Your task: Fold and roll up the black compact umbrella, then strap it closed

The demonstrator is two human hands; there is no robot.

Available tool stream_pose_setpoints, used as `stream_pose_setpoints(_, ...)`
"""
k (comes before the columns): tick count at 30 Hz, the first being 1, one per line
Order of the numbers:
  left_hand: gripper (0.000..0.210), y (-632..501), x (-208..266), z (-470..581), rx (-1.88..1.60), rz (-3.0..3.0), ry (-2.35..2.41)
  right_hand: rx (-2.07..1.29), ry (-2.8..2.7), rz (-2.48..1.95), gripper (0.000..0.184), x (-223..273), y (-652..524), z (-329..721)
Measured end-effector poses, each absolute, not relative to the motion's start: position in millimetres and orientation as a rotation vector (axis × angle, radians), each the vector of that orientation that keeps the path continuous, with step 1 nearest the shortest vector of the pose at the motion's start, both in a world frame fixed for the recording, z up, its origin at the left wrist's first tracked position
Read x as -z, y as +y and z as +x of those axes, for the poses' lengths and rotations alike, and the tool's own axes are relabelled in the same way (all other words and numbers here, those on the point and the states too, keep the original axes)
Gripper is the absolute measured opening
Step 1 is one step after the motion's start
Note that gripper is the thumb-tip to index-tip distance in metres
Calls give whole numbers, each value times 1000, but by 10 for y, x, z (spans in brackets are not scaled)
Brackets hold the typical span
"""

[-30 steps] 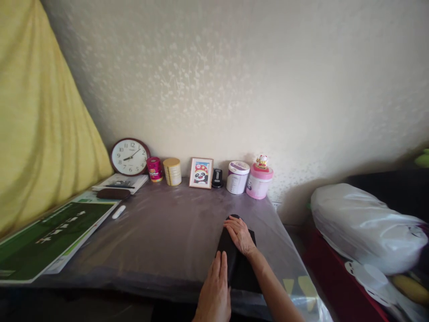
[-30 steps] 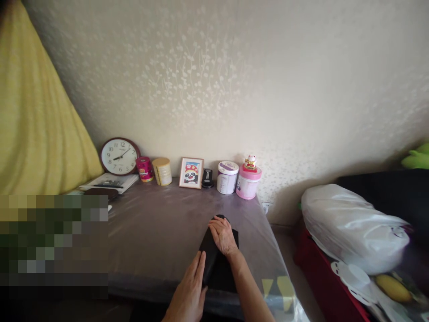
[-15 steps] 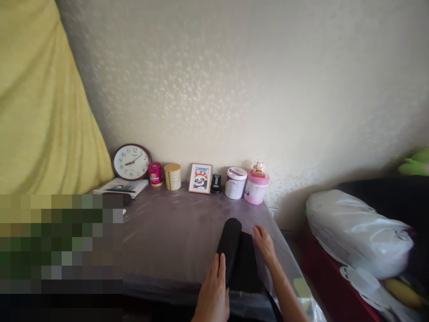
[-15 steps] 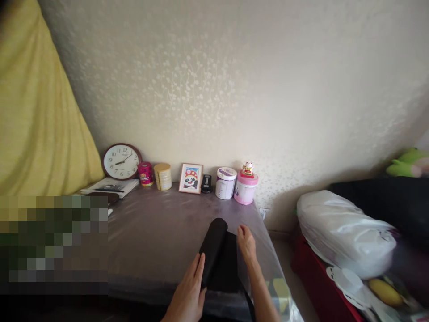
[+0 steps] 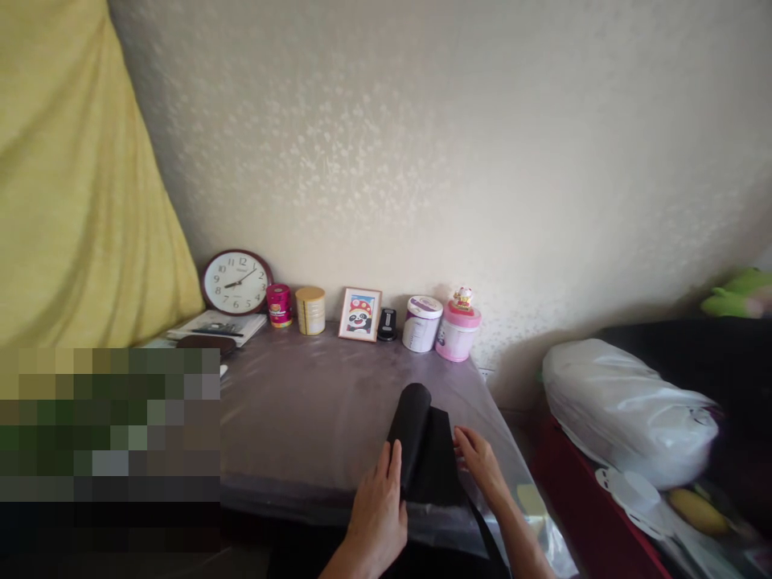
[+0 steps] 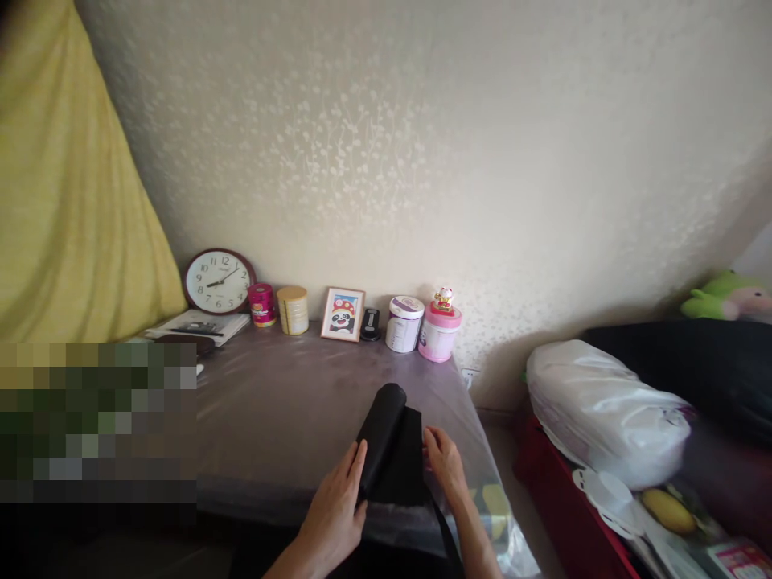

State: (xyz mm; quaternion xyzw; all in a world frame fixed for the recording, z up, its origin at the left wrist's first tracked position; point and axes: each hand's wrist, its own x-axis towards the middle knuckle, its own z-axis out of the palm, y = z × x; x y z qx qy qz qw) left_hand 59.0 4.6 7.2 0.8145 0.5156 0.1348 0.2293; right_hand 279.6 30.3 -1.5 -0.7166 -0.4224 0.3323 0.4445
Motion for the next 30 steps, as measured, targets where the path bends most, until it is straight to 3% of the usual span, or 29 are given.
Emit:
stream_pose_setpoints(8, 82, 21, -94, 590, -339, 2234, 1433, -761, -1127, -1884, 48, -35, 330, 2702)
stream_pose_setpoints(18, 88, 55, -120, 586, -315, 2289, 1491, -450, -1299, -2034, 45, 30, 436, 2641)
stream_pose_setpoints(30, 89, 71, -123, 582, -336, 2126, 1414, -395, -1286, -2071, 34, 27, 526, 2601)
